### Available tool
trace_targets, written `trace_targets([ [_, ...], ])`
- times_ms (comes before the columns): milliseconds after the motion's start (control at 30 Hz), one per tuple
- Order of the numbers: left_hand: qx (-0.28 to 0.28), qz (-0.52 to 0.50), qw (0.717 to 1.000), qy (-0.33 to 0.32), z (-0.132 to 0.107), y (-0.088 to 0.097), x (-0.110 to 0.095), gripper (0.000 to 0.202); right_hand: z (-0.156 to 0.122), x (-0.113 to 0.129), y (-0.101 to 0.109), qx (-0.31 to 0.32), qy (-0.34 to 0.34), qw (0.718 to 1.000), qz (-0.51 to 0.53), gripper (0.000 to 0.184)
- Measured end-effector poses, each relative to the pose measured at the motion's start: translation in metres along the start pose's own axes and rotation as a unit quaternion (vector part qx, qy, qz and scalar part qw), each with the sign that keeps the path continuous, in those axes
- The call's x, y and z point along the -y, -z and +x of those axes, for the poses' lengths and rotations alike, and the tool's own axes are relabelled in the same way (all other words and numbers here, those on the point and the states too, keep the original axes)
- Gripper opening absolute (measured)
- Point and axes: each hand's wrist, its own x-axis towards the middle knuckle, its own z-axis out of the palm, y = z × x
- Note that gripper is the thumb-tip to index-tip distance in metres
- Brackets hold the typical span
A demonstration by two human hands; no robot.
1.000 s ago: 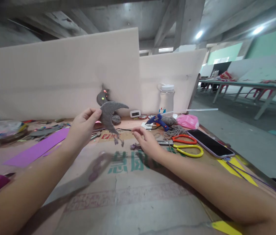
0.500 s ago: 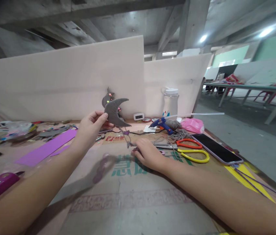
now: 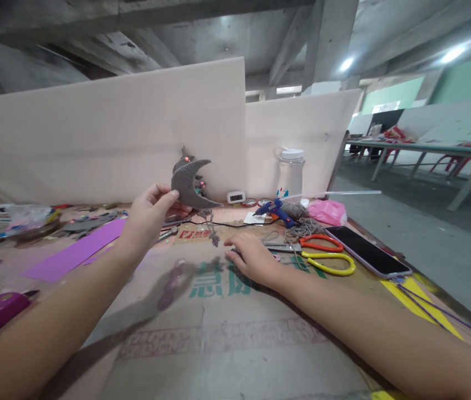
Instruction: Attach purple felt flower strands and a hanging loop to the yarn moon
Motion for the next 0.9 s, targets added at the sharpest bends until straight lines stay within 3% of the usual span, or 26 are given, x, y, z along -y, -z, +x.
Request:
trace_targets([
  [167,0.053,-0.009,0.999,0.002,-0.005,0.001,-0.008,0.015,0.006,-0.005,0.007,-0.028,-0.024,0.999,0.027,0.021],
  [267,0.082,0.022,0.996,0.006,-0.011,-0.001,-0.010,0.015,0.012,0.001,0.027,-0.072,-0.067,0.991,0.094,0.024],
  [400,0.092,0.092,0.991,-0.016,-0.022,-0.007,-0.008,0.016,0.017,0.029,0.060,-0.144,-0.088,0.972,0.165,0.027],
  [600,0.138,0.169,0.972,-0.084,-0.043,-0.020,-0.006,0.009,0.010,0.072,0.071,-0.059,-0.030,0.985,0.158,0.025],
  [900,0.220,0.172,0.946,-0.167,-0.052,-0.027,-0.013,0.010,0.011,0.071,0.072,-0.055,-0.052,0.971,0.228,0.036],
])
